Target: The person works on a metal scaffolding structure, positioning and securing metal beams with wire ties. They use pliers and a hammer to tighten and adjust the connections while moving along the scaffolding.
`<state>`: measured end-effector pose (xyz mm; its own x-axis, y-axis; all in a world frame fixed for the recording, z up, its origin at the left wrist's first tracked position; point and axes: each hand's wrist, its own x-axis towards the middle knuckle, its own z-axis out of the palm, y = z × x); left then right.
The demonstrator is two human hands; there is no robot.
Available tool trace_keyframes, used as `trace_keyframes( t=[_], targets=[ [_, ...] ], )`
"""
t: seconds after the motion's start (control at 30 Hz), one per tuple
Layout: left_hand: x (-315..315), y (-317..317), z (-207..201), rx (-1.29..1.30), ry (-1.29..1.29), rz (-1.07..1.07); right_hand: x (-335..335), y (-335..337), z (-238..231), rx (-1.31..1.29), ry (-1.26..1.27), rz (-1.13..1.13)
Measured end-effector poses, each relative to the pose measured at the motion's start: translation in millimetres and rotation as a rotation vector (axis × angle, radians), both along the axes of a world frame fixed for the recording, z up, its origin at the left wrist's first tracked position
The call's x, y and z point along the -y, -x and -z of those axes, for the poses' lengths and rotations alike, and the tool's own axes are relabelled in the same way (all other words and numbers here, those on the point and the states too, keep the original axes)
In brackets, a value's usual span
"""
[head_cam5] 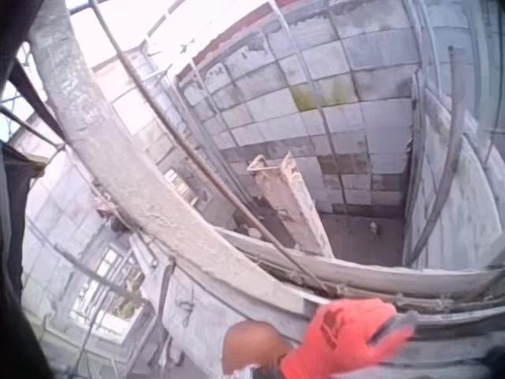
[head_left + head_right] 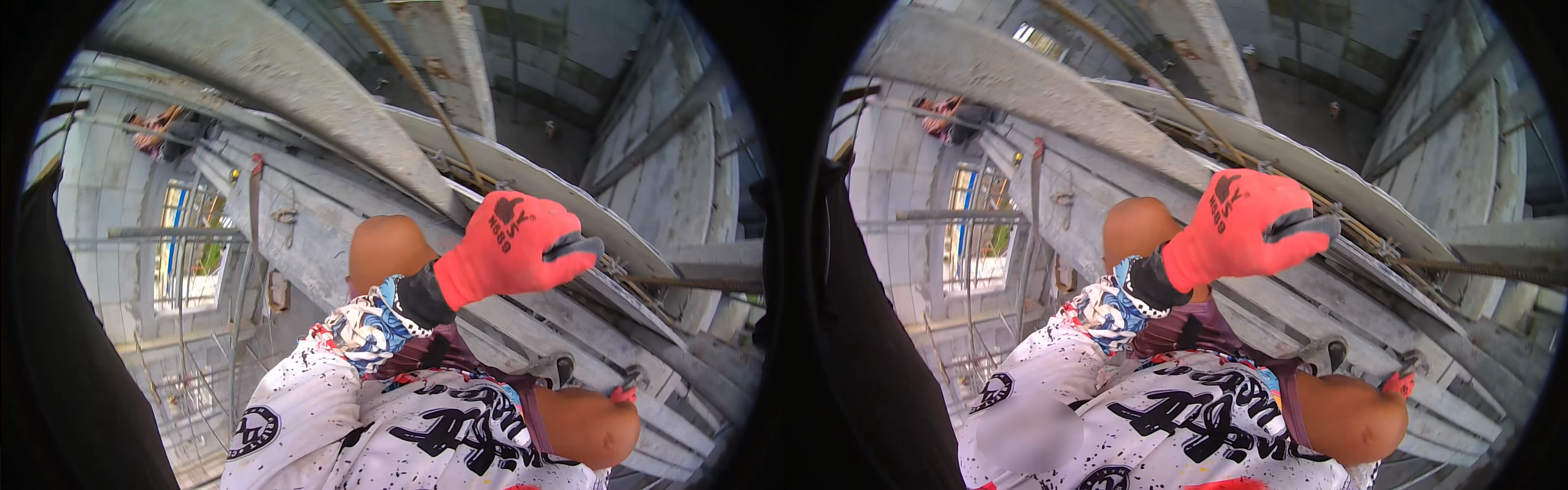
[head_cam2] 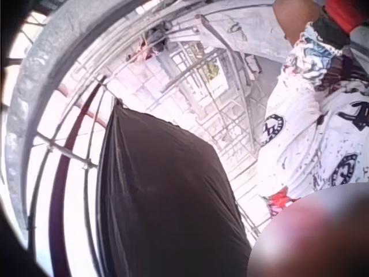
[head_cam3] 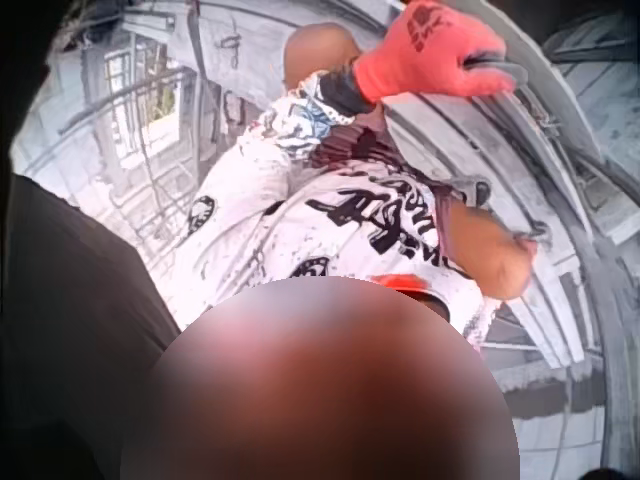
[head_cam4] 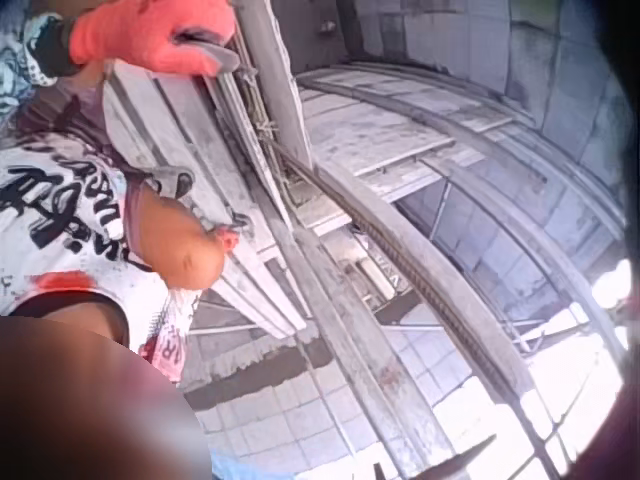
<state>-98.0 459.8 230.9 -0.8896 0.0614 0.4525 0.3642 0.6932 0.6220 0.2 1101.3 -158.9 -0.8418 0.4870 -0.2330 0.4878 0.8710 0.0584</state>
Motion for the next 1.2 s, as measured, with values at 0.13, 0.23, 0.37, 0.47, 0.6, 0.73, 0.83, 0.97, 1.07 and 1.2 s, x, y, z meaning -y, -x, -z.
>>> trace_keyframes(
  t=[0.13,0.23,0.37,0.47,0.6,0.73,0.83,0.97,1.07,1.2],
  targets=[
    [84,-114,11,-0.152,-0.119,-0.414,19,28,-25,0.019,0.029,-0.039],
    [136,-178,105,0.043,-0.539,-1.018,38,52,-49,0.024,0.105,-0.097],
    [238,-282,247,0.574,-0.571,-1.395,99,79,-75,0.094,0.279,-0.200],
    [295,-340,337,0.688,-0.210,-1.410,150,91,-95,0.177,0.388,-0.245],
    [321,-332,366,0.826,0.195,-1.338,200,93,-127,0.285,0.502,-0.213],
    [328,-356,376,0.647,0.090,-1.406,244,82,-152,0.477,0.563,-0.189],
    [333,-371,365,0.416,-0.015,-1.450,264,70,-170,0.587,0.587,-0.131],
    [305,-391,365,0.315,0.219,-1.654,280,70,-190,0.709,0.604,-0.088],
    [265,-392,374,0.599,0.122,-1.318,291,79,-202,0.784,0.619,-0.072],
    [235,-325,372,0.598,0.209,-1.141,309,100,-219,0.886,0.666,-0.070]
  ],
)
